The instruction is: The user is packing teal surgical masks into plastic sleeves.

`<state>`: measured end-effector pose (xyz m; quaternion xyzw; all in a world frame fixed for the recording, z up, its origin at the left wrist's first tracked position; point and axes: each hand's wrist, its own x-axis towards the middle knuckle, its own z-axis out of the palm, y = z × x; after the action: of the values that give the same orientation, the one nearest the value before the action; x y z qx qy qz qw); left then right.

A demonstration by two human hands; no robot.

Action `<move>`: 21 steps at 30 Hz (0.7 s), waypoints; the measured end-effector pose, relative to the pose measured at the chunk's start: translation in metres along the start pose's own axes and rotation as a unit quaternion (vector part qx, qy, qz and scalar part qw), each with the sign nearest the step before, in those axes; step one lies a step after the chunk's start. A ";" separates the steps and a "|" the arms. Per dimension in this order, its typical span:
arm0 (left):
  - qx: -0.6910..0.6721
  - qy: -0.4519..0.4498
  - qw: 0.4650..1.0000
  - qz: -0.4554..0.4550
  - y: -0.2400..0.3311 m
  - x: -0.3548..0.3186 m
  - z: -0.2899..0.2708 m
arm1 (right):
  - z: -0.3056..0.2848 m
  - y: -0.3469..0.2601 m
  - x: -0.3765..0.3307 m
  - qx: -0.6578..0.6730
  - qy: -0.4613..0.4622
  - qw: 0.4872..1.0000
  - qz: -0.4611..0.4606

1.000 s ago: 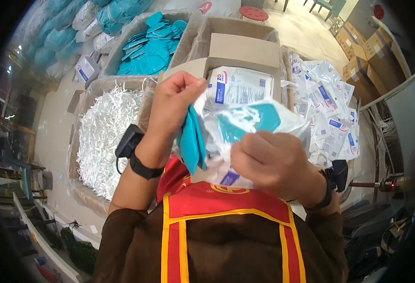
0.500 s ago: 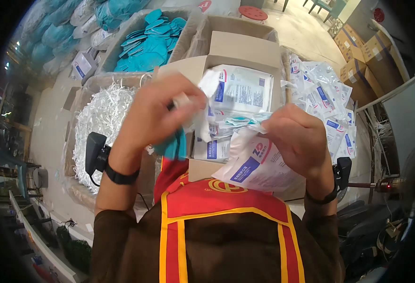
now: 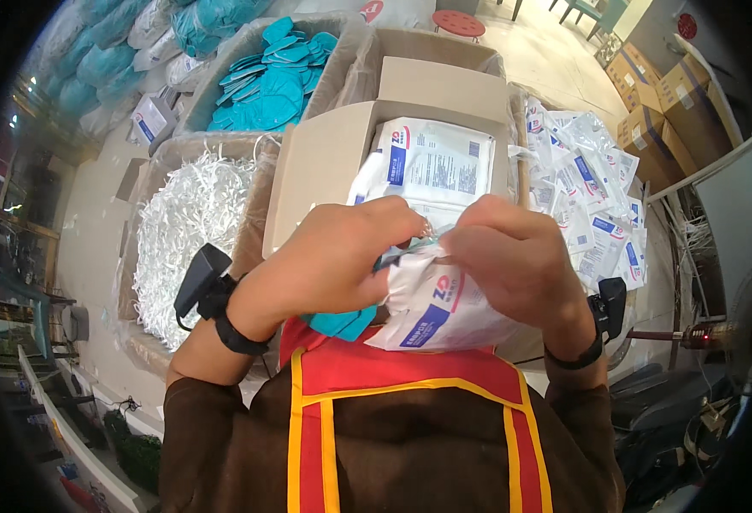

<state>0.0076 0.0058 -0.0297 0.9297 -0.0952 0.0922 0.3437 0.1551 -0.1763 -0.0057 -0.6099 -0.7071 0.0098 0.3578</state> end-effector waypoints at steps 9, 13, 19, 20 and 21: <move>-0.005 0.173 0.985 0.020 -0.012 -0.011 0.004 | 0.006 0.007 -0.016 -0.059 0.059 0.994 0.071; 0.002 0.122 0.992 -0.025 -0.006 -0.011 0.012 | 0.009 0.015 -0.036 -0.077 -0.022 0.994 0.081; -0.024 0.099 0.994 -0.044 0.002 -0.005 0.013 | -0.001 0.013 -0.056 -0.095 -0.035 0.991 0.089; -0.021 0.108 0.993 -0.045 0.005 -0.005 0.011 | -0.003 0.015 -0.062 -0.128 -0.034 0.987 0.089; -0.021 0.108 0.993 -0.047 0.005 -0.005 0.009 | -0.006 0.020 -0.068 -0.126 -0.035 0.987 0.088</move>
<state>0.0028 -0.0032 -0.0340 0.9105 -0.0155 0.1737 0.3750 0.1749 -0.2325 -0.0437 -0.7095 -0.6580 -0.0266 0.2511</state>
